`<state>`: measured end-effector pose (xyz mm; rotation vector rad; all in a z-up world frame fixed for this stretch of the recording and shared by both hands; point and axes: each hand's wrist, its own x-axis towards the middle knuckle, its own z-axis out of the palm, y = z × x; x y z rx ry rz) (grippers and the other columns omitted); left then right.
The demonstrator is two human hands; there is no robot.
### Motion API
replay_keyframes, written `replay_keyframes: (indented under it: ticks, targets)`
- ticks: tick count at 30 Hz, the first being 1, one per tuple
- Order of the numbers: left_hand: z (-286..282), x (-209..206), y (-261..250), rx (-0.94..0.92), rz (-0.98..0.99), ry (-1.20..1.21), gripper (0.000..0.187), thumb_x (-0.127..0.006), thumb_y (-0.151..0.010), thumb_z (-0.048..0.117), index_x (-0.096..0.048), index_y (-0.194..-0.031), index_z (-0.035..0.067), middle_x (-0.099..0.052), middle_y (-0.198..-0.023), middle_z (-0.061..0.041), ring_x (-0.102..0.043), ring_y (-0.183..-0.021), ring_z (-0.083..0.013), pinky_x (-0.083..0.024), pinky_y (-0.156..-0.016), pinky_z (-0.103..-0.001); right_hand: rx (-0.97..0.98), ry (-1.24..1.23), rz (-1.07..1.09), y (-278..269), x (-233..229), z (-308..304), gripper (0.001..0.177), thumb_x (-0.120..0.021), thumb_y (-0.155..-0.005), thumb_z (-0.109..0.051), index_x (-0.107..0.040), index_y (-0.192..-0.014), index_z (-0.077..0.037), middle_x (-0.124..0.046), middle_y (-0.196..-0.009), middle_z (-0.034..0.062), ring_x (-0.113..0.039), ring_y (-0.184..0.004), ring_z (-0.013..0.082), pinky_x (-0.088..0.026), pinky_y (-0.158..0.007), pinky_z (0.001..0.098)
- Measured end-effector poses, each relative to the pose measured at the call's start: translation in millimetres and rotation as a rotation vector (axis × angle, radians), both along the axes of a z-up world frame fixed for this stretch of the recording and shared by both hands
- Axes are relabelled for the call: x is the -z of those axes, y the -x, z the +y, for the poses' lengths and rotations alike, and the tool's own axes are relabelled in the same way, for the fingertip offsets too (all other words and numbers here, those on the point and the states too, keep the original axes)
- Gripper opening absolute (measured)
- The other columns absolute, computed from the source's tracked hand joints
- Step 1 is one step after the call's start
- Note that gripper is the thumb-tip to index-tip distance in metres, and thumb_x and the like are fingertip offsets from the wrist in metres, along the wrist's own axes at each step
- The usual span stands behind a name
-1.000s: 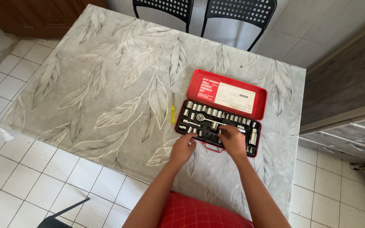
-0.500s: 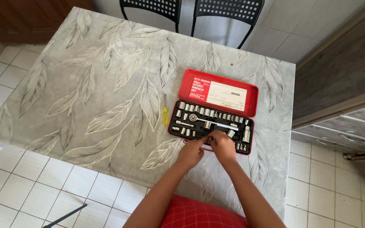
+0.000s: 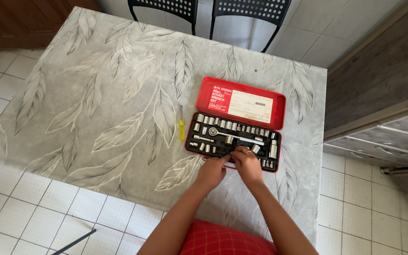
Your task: The person sits at a table with an open red socket wrench set and places loose sockets and small metal parts one by one into their molded slots in the case, arranging the ratchet and screwdriver, then closes and latches the toolbox lid.
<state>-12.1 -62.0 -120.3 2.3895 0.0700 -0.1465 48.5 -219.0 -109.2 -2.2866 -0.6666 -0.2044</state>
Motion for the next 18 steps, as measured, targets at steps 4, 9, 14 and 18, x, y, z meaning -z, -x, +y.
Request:
replay_keyframes:
  ticks: [4,9,14,18]
  targets:
    - [0,0,0,-0.005,0.009,0.004,0.052,-0.065,-0.086,0.011,-0.063,-0.137,0.020,-0.071,-0.106,-0.015,-0.068,-0.100,-0.0334,-0.055,-0.085,-0.047,0.017,0.041,0.015,0,-3,3,0.015,-0.072,-0.082,-0.004,-0.078,-0.095,-0.008,-0.072,-0.103,0.0064,-0.070,-0.091,0.0310,-0.057,-0.076,0.0414]
    - [1,-4,1,0.013,0.025,0.004,0.056,-0.065,-0.085,0.010,-0.061,-0.140,0.022,-0.071,-0.106,-0.015,-0.068,-0.100,-0.0338,-0.055,-0.085,-0.047,0.032,0.067,0.039,1,-9,7,0.014,-0.071,-0.084,-0.006,-0.076,-0.097,-0.007,-0.071,-0.105,0.0068,-0.070,-0.092,0.0321,-0.057,-0.078,0.0422]
    - [2,-8,0,0.019,0.067,-0.011,0.059,-0.064,-0.086,0.010,-0.057,-0.143,0.026,-0.071,-0.107,-0.015,-0.068,-0.100,-0.0337,-0.056,-0.085,-0.047,0.055,0.071,0.054,3,-14,9,0.020,-0.069,-0.084,-0.006,-0.075,-0.103,-0.008,-0.070,-0.107,0.0088,-0.069,-0.093,0.0333,-0.057,-0.078,0.0430]
    - [3,-5,1,0.030,0.057,-0.021,0.060,-0.064,-0.086,0.010,-0.056,-0.143,0.026,-0.071,-0.106,-0.015,-0.068,-0.100,-0.0342,-0.055,-0.084,-0.048,0.037,0.060,0.036,3,-16,12,0.022,-0.066,-0.085,-0.003,-0.075,-0.104,-0.009,-0.070,-0.109,0.0088,-0.069,-0.096,0.0338,-0.057,-0.081,0.0435]
